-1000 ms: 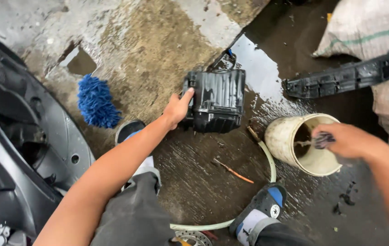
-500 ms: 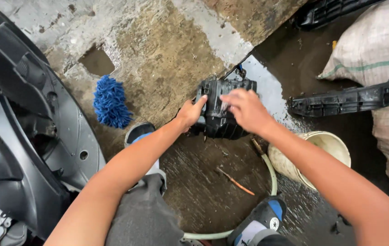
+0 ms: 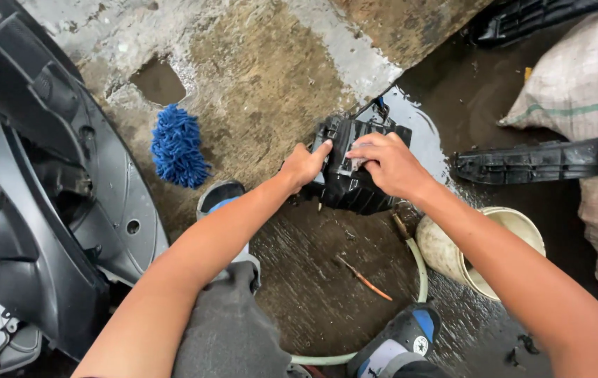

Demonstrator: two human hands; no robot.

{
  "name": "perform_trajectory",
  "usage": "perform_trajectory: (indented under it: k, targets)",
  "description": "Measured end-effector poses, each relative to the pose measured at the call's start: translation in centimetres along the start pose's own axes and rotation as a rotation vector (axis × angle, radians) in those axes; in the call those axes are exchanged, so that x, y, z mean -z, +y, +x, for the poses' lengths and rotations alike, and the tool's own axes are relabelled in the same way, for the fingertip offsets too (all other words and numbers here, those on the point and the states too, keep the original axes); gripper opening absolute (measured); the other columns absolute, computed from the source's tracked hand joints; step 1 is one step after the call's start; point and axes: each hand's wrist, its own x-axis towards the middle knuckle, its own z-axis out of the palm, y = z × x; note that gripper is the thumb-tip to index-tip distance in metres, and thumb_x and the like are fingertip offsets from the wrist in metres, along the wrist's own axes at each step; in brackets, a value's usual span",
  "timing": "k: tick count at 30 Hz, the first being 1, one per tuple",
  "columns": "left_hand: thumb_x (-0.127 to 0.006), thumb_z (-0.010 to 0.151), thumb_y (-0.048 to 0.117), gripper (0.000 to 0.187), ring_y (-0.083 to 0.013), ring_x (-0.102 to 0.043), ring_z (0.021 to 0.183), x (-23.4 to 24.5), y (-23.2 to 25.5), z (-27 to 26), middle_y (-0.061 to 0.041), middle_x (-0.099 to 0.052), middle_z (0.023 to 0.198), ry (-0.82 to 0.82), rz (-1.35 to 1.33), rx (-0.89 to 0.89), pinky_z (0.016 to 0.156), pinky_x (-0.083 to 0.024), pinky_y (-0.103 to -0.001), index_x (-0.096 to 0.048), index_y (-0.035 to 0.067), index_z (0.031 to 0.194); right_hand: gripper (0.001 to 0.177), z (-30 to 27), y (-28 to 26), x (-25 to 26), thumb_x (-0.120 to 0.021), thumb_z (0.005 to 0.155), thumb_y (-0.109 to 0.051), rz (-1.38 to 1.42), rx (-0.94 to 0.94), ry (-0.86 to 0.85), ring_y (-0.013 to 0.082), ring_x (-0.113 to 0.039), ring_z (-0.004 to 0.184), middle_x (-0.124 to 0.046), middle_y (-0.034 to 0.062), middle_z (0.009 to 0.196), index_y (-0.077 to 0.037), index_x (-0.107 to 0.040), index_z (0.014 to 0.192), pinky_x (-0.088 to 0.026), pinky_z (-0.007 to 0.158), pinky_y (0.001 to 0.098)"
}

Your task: Cleaning a black plastic automotive part using a rag and a bucket of water

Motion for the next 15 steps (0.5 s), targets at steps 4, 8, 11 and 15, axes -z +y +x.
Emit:
perform_trajectory:
  k: [4,8,11,15]
  targets:
    - [-0.045,0.086,0.081,0.099,-0.0431,-0.054,0.134,0.1,0.8,-1.6,-0.028,-0.056,0.142,0.004,0.003,0.012,0.104,-0.052,-0.052,-0.044,0.004,0.149,0.039,3.4,3.7,-1.3,-0.061,0.090,-0.010,-0.097,0.034,0.058,0.0333,-0.063,0.111,-0.069,-0.0028,0.123,-0.036,-0.077,0.115,-0.047,0.093,0.0479]
    - [-0.043,0.086,0.081,0.100,-0.0436,-0.053,0.135,0.1,1.4,-2.3,-0.029,-0.055,0.143,0.021,0.034,0.022,0.105,-0.050,-0.052,-0.044,0.004,0.150,0.042,4.8,6.9,-1.9,-0.061,0.097,-0.030,-0.160,-0.276,0.068,0.0281,-0.048,0.122,-0.057,-0.0221,0.140,-0.049,-0.063,0.134,-0.044,0.098,0.0517]
    - [-0.042,0.087,0.081,0.102,-0.0427,-0.051,0.137,0.5,2.5,-3.8,-0.030,-0.053,0.145,0.014,0.041,0.036,0.109,-0.048,-0.051,-0.041,0.002,0.152,0.040,2.7,4.1,0.7,-0.059,0.096,-0.022,-0.104,-0.219,0.028,0.0267,-0.053,0.124,-0.062,-0.0182,0.138,-0.043,-0.067,0.130,-0.042,0.101,0.0478]
    - [-0.040,0.087,0.080,0.102,-0.0418,-0.052,0.137,1.1,3.4,-5.7,-0.029,-0.053,0.145,0.008,0.070,0.044,0.109,-0.048,-0.050,-0.041,0.002,0.152,0.049,-2.1,1.3,3.2,-0.060,0.084,-0.001,0.057,-0.040,-0.092,0.0294,-0.062,0.123,-0.070,-0.0040,0.135,-0.031,-0.075,0.120,-0.042,0.104,0.0464]
